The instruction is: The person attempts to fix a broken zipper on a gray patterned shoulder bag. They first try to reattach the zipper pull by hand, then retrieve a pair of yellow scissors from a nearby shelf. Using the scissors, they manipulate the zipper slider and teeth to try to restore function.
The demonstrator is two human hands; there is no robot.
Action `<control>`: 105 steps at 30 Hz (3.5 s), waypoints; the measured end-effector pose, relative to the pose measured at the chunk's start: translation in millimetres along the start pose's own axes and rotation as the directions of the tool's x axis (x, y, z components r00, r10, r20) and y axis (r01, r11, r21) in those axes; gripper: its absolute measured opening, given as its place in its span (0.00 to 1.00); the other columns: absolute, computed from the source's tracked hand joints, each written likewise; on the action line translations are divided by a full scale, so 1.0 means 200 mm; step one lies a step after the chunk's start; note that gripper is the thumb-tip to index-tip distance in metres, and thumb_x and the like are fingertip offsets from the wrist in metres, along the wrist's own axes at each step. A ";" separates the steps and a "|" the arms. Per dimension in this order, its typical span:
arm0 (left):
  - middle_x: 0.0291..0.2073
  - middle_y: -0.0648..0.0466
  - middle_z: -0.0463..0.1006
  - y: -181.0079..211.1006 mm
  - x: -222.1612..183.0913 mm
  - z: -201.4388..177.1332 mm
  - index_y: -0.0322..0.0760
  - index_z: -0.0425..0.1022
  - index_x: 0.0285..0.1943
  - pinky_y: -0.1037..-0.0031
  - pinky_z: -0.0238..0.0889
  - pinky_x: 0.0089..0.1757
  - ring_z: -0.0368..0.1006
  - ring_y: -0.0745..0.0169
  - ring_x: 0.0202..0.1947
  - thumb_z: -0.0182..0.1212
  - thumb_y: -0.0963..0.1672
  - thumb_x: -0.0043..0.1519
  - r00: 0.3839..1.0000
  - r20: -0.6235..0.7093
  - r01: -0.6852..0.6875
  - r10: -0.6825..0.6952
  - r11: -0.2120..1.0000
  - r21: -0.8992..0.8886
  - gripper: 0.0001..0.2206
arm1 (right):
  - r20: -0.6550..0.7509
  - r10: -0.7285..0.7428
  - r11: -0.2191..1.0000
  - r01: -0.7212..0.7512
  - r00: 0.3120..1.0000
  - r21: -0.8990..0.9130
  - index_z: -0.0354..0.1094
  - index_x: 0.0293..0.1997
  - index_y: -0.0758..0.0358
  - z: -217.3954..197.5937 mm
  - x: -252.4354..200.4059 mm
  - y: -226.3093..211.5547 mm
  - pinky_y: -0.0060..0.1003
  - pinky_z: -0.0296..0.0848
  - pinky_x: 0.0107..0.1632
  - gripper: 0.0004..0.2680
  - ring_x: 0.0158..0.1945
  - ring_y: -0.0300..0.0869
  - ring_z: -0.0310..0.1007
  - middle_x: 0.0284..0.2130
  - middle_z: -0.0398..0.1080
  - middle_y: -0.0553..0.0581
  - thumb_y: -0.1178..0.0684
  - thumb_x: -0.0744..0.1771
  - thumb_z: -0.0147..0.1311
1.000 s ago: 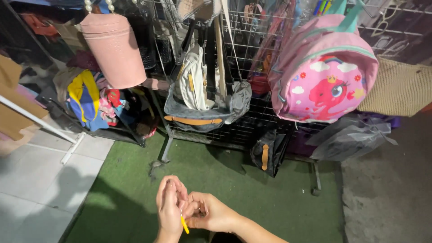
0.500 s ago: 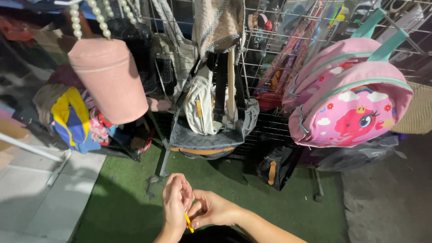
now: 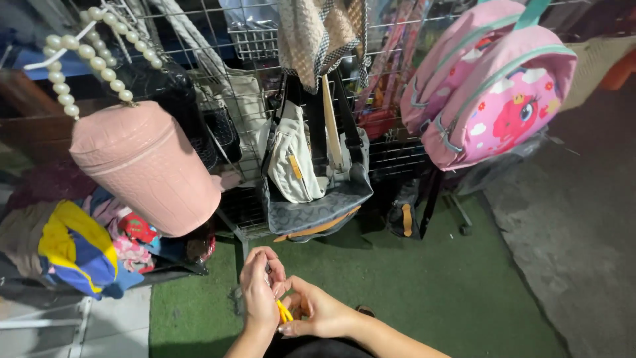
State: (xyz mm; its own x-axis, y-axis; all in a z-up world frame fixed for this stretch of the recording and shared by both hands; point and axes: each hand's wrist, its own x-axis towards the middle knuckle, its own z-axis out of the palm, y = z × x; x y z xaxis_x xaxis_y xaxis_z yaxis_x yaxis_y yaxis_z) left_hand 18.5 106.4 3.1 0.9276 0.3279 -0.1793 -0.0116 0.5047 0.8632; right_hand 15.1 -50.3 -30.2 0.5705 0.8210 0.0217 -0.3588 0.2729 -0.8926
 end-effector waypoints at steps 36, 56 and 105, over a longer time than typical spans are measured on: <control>0.65 0.33 0.71 -0.01 0.20 0.00 0.35 0.69 0.49 0.58 0.57 0.63 0.66 0.43 0.67 0.43 0.44 0.70 0.957 0.282 0.197 -0.073 0.876 -0.441 0.10 | -0.242 0.019 0.996 -0.039 0.970 -0.081 0.67 0.56 0.69 -0.33 0.10 -0.07 0.34 0.77 0.47 0.14 0.43 0.40 0.81 0.35 0.79 0.57 0.68 0.64 0.59; 0.46 0.57 0.71 -0.40 0.67 -0.52 0.26 0.73 0.61 0.77 0.55 0.48 0.63 0.71 0.45 0.51 0.41 0.69 0.989 -0.086 -0.101 0.119 0.976 0.194 0.15 | 0.043 -0.561 -0.068 0.005 0.827 -0.998 0.70 0.50 0.64 -0.33 0.40 -0.37 0.41 0.61 0.40 0.19 0.39 0.46 0.74 0.36 0.76 0.54 0.58 0.57 0.69; 0.38 0.52 0.79 0.01 0.45 -0.08 0.30 0.74 0.47 0.69 0.67 0.44 0.74 0.63 0.39 0.69 0.49 0.62 0.794 0.554 -0.060 -0.250 0.874 0.482 0.18 | -0.438 -0.455 0.793 0.129 0.776 -0.596 0.72 0.47 0.67 -0.55 -0.16 -0.70 0.34 0.78 0.47 0.14 0.42 0.38 0.78 0.38 0.75 0.53 0.65 0.60 0.68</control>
State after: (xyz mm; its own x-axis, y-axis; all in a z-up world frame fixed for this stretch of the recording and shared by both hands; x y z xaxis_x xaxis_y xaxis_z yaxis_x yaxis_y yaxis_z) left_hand 95.0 150.5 -18.7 0.9463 -0.3084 -0.0971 0.1137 0.0365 0.9928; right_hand 128.5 -170.9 43.7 0.9290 0.2933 0.2258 0.2293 0.0231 -0.9731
